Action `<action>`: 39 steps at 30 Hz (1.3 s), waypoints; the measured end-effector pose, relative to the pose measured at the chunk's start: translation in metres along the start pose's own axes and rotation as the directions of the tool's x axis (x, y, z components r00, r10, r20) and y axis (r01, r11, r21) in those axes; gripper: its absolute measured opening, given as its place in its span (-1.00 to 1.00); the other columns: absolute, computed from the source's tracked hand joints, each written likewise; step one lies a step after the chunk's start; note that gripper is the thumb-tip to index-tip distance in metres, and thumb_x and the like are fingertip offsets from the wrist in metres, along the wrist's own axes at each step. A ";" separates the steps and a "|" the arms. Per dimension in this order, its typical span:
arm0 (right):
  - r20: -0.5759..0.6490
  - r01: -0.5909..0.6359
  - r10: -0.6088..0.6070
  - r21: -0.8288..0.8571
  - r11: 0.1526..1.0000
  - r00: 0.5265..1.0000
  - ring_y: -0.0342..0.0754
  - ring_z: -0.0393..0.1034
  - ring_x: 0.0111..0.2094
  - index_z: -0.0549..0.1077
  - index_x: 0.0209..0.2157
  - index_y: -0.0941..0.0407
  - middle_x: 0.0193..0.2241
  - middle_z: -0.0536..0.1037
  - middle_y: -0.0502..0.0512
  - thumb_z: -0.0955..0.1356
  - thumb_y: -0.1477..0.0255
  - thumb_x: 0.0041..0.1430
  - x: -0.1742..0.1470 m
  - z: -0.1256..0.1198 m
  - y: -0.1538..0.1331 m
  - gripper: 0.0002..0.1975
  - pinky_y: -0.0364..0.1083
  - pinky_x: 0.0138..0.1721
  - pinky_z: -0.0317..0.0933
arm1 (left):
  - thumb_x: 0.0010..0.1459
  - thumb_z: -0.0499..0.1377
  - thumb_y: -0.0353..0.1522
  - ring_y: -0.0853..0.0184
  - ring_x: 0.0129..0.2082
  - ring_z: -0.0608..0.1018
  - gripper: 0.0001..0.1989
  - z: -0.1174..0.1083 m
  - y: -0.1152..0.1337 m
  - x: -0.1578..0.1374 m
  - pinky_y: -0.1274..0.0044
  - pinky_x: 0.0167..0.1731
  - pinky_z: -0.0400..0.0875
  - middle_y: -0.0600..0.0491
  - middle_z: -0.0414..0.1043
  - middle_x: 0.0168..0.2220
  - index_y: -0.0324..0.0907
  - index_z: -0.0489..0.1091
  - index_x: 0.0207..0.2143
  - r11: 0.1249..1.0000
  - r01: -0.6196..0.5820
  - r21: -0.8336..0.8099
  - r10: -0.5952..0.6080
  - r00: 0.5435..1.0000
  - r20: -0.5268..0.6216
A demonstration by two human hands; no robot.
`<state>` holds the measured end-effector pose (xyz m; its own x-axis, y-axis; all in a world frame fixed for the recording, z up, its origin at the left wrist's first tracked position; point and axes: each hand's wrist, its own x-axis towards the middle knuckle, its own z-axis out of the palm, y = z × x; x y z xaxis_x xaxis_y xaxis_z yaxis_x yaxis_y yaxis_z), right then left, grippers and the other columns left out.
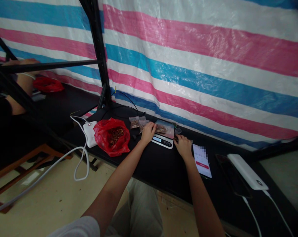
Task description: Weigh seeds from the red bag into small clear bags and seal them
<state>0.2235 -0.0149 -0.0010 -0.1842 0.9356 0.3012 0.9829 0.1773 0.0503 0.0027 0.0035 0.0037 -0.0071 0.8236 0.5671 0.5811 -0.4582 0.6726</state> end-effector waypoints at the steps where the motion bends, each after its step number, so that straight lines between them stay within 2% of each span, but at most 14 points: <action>1: -0.003 0.010 -0.010 -0.012 1.000 1.000 0.06 0.29 -0.18 0.35 -0.09 0.14 -0.18 0.45 0.22 0.23 0.40 0.14 0.001 0.000 -0.002 -0.71 -0.01 -0.21 0.03 | 0.23 -0.12 -0.38 0.33 -0.28 0.38 -0.74 0.000 0.000 0.000 0.48 -0.20 0.26 0.02 0.32 -0.40 -0.18 0.30 -0.43 1.000 0.001 0.002 -0.001 1.000 -0.001; 7: 0.003 0.080 -0.080 -0.110 0.991 0.997 0.07 0.29 -0.23 0.37 -0.19 0.19 -0.29 0.45 0.26 0.17 0.54 0.15 0.003 -0.005 -0.008 -0.77 -0.01 -0.23 0.06 | 0.23 -0.12 -0.38 0.34 -0.29 0.39 -0.74 0.000 0.000 0.001 0.50 -0.21 0.26 0.02 0.32 -0.39 -0.18 0.30 -0.43 1.000 -0.009 0.002 0.009 1.000 0.000; 11: 0.039 0.097 -0.093 -0.147 0.984 0.995 0.05 0.30 -0.26 0.37 -0.23 0.21 -0.29 0.44 0.29 0.11 0.69 0.08 0.004 -0.006 -0.010 -0.68 -0.04 -0.26 0.11 | 0.22 -0.11 -0.39 0.34 -0.29 0.39 -0.75 0.003 -0.001 0.001 0.50 -0.21 0.27 0.03 0.32 -0.40 -0.19 0.29 -0.43 1.000 -0.018 0.000 0.018 1.000 0.002; 15: 0.055 0.109 -0.103 -0.132 0.985 0.993 0.02 0.32 -0.27 0.35 -0.21 0.21 -0.26 0.42 0.31 0.08 0.75 0.02 0.005 -0.004 -0.008 -0.62 -0.04 -0.25 0.14 | 0.22 -0.10 -0.40 0.33 -0.28 0.39 -0.76 0.004 -0.002 0.001 0.49 -0.20 0.27 0.02 0.32 -0.39 -0.19 0.30 -0.44 1.000 -0.014 0.010 0.014 1.000 0.016; 20: 0.069 0.140 -0.136 -0.053 0.989 0.988 0.01 0.33 -0.25 0.35 -0.24 0.20 -0.25 0.42 0.29 0.10 0.71 0.06 0.008 -0.001 -0.001 -0.68 -0.07 -0.26 0.15 | 0.22 -0.11 -0.40 0.33 -0.29 0.39 -0.75 0.003 -0.002 -0.001 0.48 -0.21 0.27 0.02 0.32 -0.38 -0.18 0.30 -0.44 1.000 -0.016 0.007 0.016 1.000 0.019; 28: 0.129 0.140 -0.158 0.141 0.980 0.979 -0.09 0.36 -0.30 0.36 -0.34 0.17 -0.32 0.44 0.14 0.22 0.60 0.08 0.014 -0.007 0.012 -0.87 -0.15 -0.30 0.14 | 0.21 -0.11 -0.40 0.34 -0.29 0.39 -0.75 0.000 0.001 -0.003 0.48 -0.22 0.28 0.02 0.33 -0.39 -0.18 0.31 -0.44 1.000 -0.011 -0.009 0.011 1.000 0.021; 34: 0.070 0.104 -0.128 0.275 0.956 0.989 -0.10 0.37 -0.39 0.42 -0.45 0.18 -0.43 0.47 0.11 0.24 0.59 0.03 0.012 -0.007 0.022 -0.87 -0.15 -0.34 0.17 | 0.20 -0.08 -0.40 0.34 -0.29 0.40 -0.76 -0.008 0.008 -0.005 0.48 -0.21 0.27 0.02 0.34 -0.39 -0.18 0.31 -0.46 0.998 -0.007 -0.061 0.008 1.000 0.015; 37: 0.028 0.079 -0.096 0.365 0.928 0.995 -0.09 0.39 -0.40 0.43 -0.44 0.18 -0.44 0.49 0.11 0.25 0.57 0.00 0.011 -0.007 0.027 -0.87 -0.12 -0.33 0.23 | 0.19 -0.08 -0.38 0.34 -0.31 0.40 -0.75 -0.011 0.021 -0.016 0.48 -0.21 0.28 0.03 0.35 -0.41 -0.19 0.32 -0.47 0.979 0.090 -0.183 -0.105 0.992 -0.074; 39: 0.000 0.036 -0.041 0.476 0.879 0.999 -0.09 0.40 -0.42 0.43 -0.42 0.18 -0.45 0.50 0.11 0.25 0.51 0.01 0.010 -0.011 0.030 -0.87 -0.10 -0.33 0.27 | 0.19 -0.08 -0.33 0.34 -0.31 0.41 -0.73 -0.009 0.035 -0.028 0.48 -0.21 0.28 0.03 0.36 -0.41 -0.19 0.33 -0.47 0.921 0.206 -0.331 -0.271 0.948 -0.164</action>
<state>0.2509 -0.0040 0.0139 -0.2246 0.9276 0.2984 0.8541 0.3349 -0.3980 0.0162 -0.0386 0.0156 -0.2977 0.8505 0.4336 0.2640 -0.3631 0.8936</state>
